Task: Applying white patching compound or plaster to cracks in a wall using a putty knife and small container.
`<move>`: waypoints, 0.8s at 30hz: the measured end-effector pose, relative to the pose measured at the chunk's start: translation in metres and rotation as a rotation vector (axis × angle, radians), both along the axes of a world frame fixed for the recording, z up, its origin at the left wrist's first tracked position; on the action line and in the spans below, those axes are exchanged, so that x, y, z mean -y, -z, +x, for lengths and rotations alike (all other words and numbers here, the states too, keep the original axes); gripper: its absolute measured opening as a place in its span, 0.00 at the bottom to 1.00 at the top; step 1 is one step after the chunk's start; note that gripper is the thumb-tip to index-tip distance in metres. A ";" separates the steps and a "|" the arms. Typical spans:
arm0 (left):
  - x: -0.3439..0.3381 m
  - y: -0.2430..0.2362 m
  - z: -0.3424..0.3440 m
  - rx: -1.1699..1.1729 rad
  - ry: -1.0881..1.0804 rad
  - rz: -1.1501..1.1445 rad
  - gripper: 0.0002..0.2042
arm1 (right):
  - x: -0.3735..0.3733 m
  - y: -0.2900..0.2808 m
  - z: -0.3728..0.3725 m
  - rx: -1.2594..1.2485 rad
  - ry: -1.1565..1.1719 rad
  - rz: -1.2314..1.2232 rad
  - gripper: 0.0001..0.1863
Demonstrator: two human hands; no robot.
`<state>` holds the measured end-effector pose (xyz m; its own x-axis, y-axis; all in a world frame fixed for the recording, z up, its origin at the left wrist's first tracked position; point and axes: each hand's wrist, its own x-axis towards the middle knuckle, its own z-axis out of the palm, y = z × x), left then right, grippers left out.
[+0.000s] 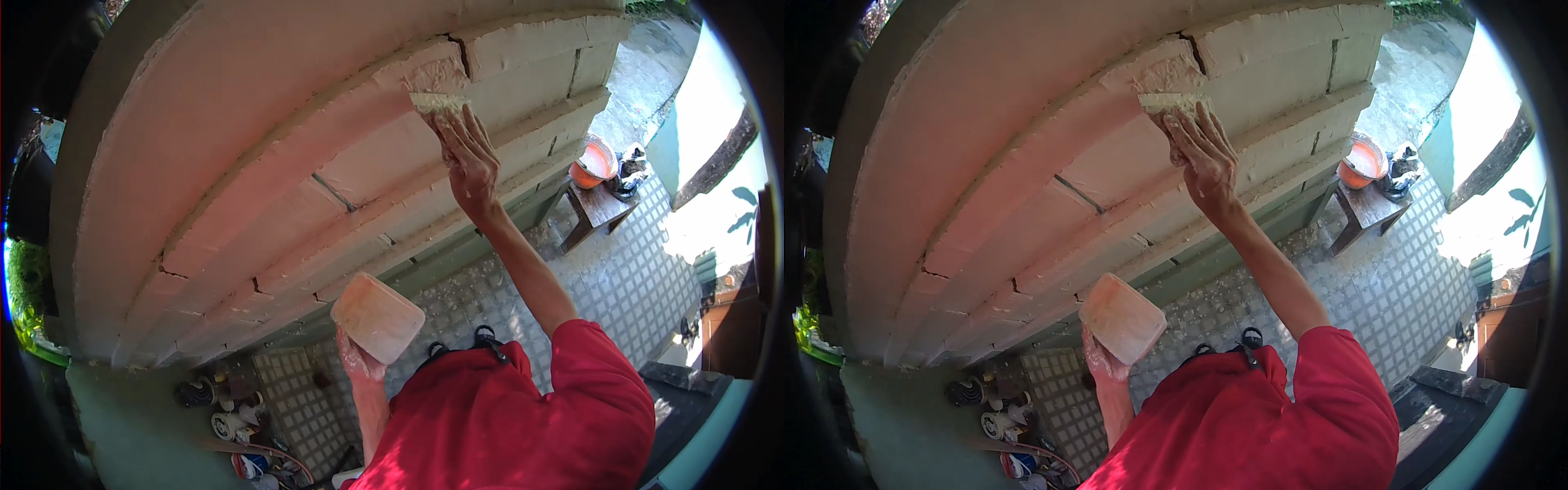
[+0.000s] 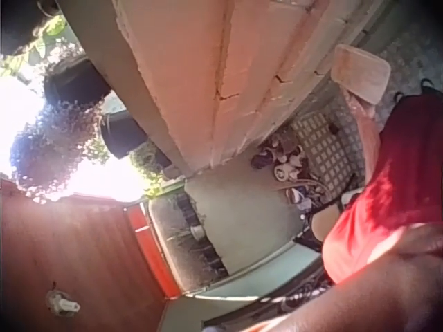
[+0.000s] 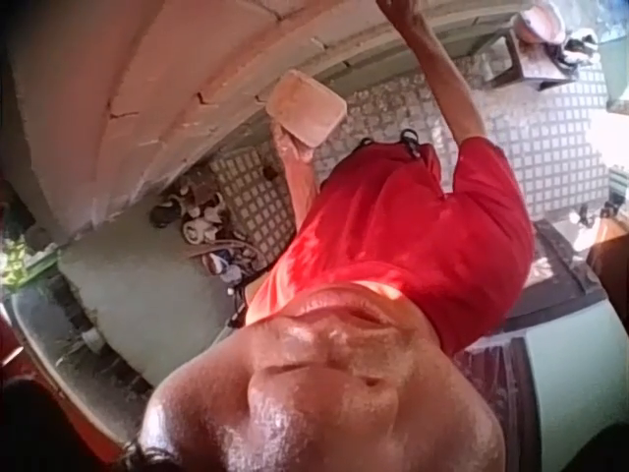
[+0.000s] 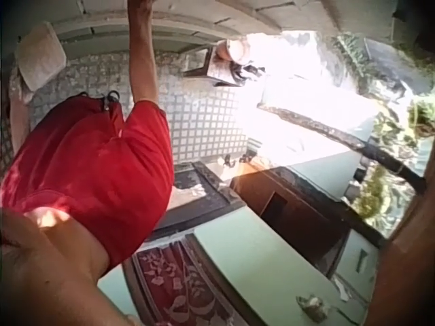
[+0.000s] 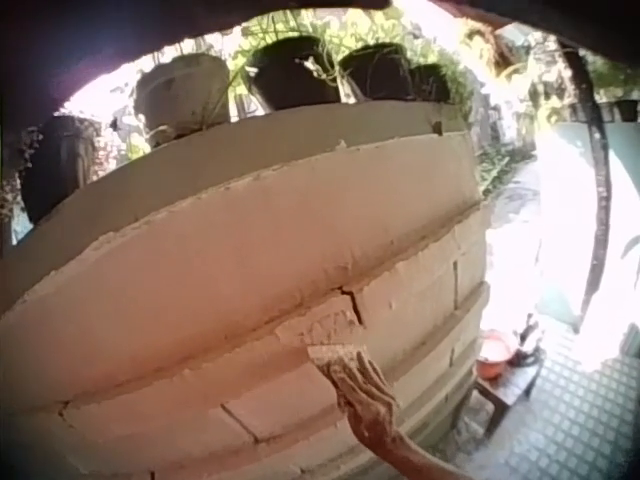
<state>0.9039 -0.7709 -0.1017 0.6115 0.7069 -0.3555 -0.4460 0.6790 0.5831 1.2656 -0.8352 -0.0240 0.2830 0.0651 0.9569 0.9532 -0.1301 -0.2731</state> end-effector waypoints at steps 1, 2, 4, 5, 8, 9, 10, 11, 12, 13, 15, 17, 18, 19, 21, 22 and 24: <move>0.001 0.002 -0.003 0.008 -0.004 0.005 0.29 | 0.002 0.008 -0.006 -0.045 -0.040 0.024 0.18; 0.001 0.002 -0.004 0.008 -0.011 0.005 0.29 | 0.008 -0.008 -0.018 -0.130 -0.091 0.104 0.18; 0.001 0.001 -0.008 0.045 -0.017 -0.037 0.29 | 0.013 -0.025 -0.021 -0.331 -0.093 0.208 0.18; 0.001 0.001 -0.009 0.044 -0.018 -0.041 0.29 | 0.016 -0.030 -0.022 -0.531 -0.085 0.314 0.17; -0.002 0.003 -0.007 0.065 0.005 -0.061 0.29 | 0.014 -0.043 -0.014 -0.550 0.008 0.207 0.19; -0.001 0.002 -0.006 0.050 0.010 -0.041 0.30 | 0.012 -0.048 -0.016 -0.606 0.047 0.130 0.19; -0.001 0.002 -0.004 0.035 0.011 -0.019 0.31 | 0.008 -0.055 -0.019 -0.605 0.102 0.070 0.20; -0.002 0.002 -0.005 0.037 0.013 -0.021 0.31 | 0.004 -0.063 -0.027 -0.603 0.104 0.068 0.20; -0.004 0.003 -0.004 0.044 0.014 -0.047 0.30 | -0.002 -0.070 -0.038 -0.643 0.102 0.022 0.20; -0.005 0.001 -0.007 0.050 0.009 -0.069 0.29 | -0.009 -0.076 -0.050 -0.684 0.091 -0.021 0.20; -0.008 0.002 0.001 0.051 0.042 -0.073 0.29 | -0.026 -0.072 -0.067 -0.531 0.070 0.045 0.20; -0.010 0.003 0.001 0.049 0.052 -0.077 0.29 | -0.032 -0.065 -0.080 -0.382 0.026 0.100 0.20; -0.010 0.003 0.001 0.036 0.048 -0.073 0.29 | -0.031 -0.062 -0.086 -0.449 -0.046 0.029 0.20; -0.011 0.002 0.002 0.025 0.041 -0.066 0.28 | -0.031 -0.063 -0.089 -0.514 -0.121 -0.040 0.20; -0.016 0.001 0.003 0.027 0.037 -0.046 0.28 | -0.022 -0.070 -0.080 -0.542 -0.114 -0.006 0.19; -0.017 0.002 0.000 0.024 0.031 -0.028 0.28 | -0.015 -0.072 -0.071 -0.574 -0.107 0.025 0.18; -0.021 0.007 -0.007 0.069 0.041 -0.042 0.29 | -0.005 -0.075 -0.029 -0.505 -0.186 0.281 0.17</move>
<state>0.8973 -0.7498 -0.1089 0.6638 0.6657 -0.3408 -0.4549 0.7211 0.5226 1.2370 -0.8306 0.0508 0.7148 -0.0783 0.6949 0.6965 0.1685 -0.6975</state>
